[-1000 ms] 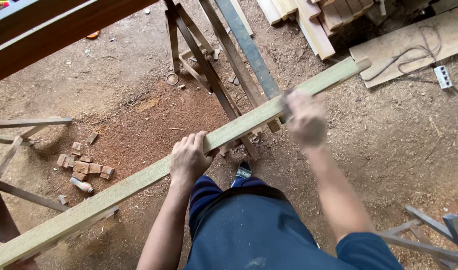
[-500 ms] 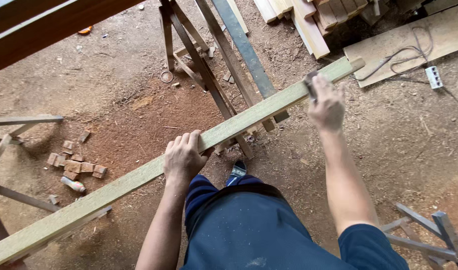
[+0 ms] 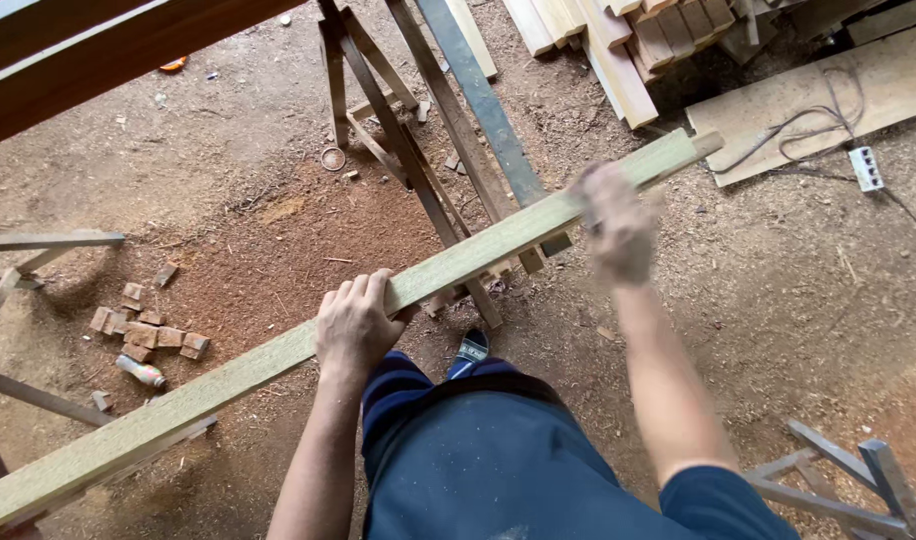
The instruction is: The person sands a long wooden beam by hand using a piece of sandpaper, moving their hand back and forth along the length and edges of the wood while holding the beam steady on wooden sawhorses.
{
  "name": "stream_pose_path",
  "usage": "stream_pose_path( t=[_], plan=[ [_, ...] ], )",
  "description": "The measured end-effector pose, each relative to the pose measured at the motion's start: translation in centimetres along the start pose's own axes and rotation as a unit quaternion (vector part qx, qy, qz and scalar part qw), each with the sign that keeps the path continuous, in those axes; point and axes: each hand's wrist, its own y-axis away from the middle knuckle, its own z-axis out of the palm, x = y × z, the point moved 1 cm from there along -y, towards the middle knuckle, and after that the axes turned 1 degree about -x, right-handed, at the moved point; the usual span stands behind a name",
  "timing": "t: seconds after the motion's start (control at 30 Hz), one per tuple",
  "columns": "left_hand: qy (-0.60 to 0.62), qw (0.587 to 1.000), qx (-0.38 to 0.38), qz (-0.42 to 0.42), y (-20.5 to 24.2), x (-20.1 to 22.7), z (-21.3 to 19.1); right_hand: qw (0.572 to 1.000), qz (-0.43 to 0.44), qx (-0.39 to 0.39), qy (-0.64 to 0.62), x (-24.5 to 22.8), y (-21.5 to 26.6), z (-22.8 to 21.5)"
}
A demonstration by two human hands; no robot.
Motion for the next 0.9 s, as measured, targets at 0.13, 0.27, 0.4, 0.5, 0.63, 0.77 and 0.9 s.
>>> stream_pose_path(
  t=[0.13, 0.27, 0.4, 0.5, 0.63, 0.77, 0.9],
  plan=[
    [-0.001, 0.998, -0.066, -0.016, -0.2, 0.7, 0.0, 0.969, -0.008, 0.045, 0.244, 2.3, 0.2, -1.0],
    [0.005, 0.995, -0.016, 0.095, -3.1, 3.3, 1.1, 0.985, -0.132, -0.052, 0.096, -5.6, 3.9, 2.1],
    [-0.017, 0.987, -0.076, 0.142, -5.9, 7.2, 1.8, 0.975, 0.069, -0.203, -0.051, -1.5, 1.7, 1.8],
    [0.007, 0.98, -0.16, 0.118, -5.2, 8.1, 1.3, 0.964, -0.05, 0.057, 0.254, 3.5, -0.8, -1.4],
    [0.012, 0.985, -0.136, 0.11, -5.4, 8.1, 2.0, 0.976, 0.173, -0.102, -0.086, 2.5, -0.3, 0.4],
    [-0.016, 0.99, -0.077, 0.121, -6.1, 9.3, 2.9, 0.988, -0.08, -0.089, 0.102, 1.1, 2.1, -0.9],
    [-0.025, 0.984, -0.038, 0.174, -9.1, 12.9, 4.5, 0.986, 0.089, -0.063, 0.127, 6.9, 1.4, -0.4]
  ],
)
